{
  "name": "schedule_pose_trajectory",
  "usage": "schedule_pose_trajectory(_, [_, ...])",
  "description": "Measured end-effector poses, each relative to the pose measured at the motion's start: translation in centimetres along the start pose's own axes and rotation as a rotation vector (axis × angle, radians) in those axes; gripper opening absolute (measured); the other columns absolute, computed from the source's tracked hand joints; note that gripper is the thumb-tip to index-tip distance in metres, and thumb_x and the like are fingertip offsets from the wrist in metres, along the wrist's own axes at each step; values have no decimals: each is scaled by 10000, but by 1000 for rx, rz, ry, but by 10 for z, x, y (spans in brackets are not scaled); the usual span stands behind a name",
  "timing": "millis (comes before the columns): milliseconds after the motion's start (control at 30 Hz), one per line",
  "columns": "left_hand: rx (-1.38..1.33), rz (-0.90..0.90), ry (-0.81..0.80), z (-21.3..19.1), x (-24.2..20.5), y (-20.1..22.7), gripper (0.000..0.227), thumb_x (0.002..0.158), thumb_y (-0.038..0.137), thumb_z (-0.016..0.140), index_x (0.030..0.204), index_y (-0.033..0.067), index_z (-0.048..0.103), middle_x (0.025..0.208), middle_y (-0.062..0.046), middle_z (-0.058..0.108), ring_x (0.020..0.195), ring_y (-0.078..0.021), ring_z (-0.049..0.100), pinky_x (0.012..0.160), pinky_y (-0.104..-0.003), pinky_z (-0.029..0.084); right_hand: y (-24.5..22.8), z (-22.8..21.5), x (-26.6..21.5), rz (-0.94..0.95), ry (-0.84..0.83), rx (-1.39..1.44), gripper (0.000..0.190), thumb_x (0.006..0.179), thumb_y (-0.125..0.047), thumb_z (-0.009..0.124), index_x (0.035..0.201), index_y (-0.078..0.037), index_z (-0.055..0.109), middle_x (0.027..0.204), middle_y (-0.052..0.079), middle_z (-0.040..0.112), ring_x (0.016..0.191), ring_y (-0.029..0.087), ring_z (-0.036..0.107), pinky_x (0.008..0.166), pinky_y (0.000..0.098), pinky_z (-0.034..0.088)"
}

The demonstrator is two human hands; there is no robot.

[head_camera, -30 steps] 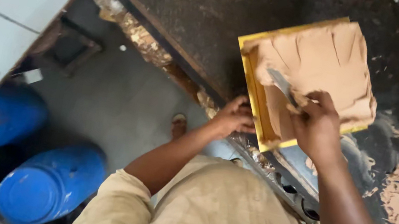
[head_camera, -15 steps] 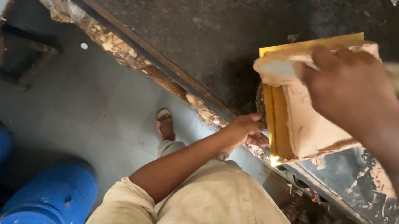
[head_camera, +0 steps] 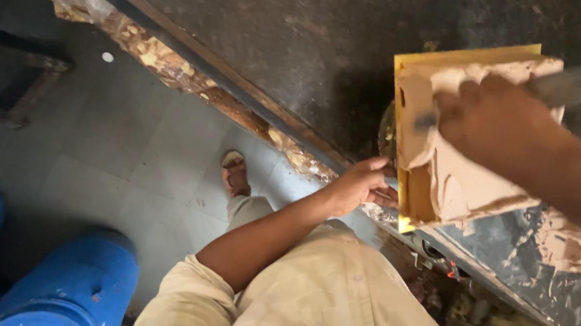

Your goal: The person uses a metal trowel to spread a beige compound onto a yellow rectangular board, smoothing the surface and scraping excess material. They then wipe the trowel with a white cloth and continue smoothing the compound on the board.

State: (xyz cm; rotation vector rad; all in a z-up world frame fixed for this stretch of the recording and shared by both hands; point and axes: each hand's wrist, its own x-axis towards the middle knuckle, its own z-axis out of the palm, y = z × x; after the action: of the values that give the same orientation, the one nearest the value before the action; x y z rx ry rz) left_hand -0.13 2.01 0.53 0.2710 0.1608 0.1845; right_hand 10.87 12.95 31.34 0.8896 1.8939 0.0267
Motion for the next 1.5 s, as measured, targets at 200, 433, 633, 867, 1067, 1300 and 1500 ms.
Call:
schedule_pose_trajectory(200, [-14,-11,67,13,-8,18,774,902,48,445,1643,76,223,1378,-214,555,1091,-314,658,1003,-488,578,-41,-13,-26,12,-107,181,158,771,-128,710,927,-104,724,1034,62,650,827,207,706,673,340,595])
schedule_pose_trajectory(433, [-31,-86,105,23,-12,19,905,863,14,483,1661,181,90,1433,-152,536,1132,-325,640,987,-559,552,-52,-2,-38,66,-172,122,200,730,-125,747,922,-83,712,968,54,626,798,169,666,641,305,560])
schedule_pose_trajectory(633, [37,-85,134,17,-15,13,856,989,105,557,1672,222,56,1481,-182,496,1233,-335,582,995,-549,541,-45,18,-35,84,124,-43,320,532,-147,713,850,-124,734,995,82,644,845,227,666,668,364,533])
schedule_pose_trajectory(867, [29,-1,87,7,-12,0,836,989,23,532,1673,241,102,1537,-146,415,1341,-315,506,1028,-549,539,47,38,31,441,175,246,145,795,-160,709,894,-145,815,1167,116,713,963,298,735,760,449,588])
schedule_pose_trajectory(1067, [9,11,48,4,-10,2,871,957,-45,500,1678,244,105,1544,-131,419,1304,-305,549,1015,-521,545,52,40,39,462,11,426,274,757,-161,747,1022,-130,806,1147,155,709,957,362,745,753,486,608])
schedule_pose_trajectory(1300, [18,12,76,-1,-5,5,896,933,-58,491,1692,230,111,1528,-154,446,1233,-313,597,960,-475,567,-7,31,2,315,-113,324,156,898,-150,631,951,-150,779,1163,84,694,889,281,770,717,419,622])
schedule_pose_trajectory(1500, [6,25,95,5,-5,14,924,903,-79,495,1665,262,98,1558,-131,415,1198,-300,626,971,-486,577,-74,0,-55,68,-118,363,42,805,-112,727,841,-92,732,1029,82,648,840,228,712,695,370,601])
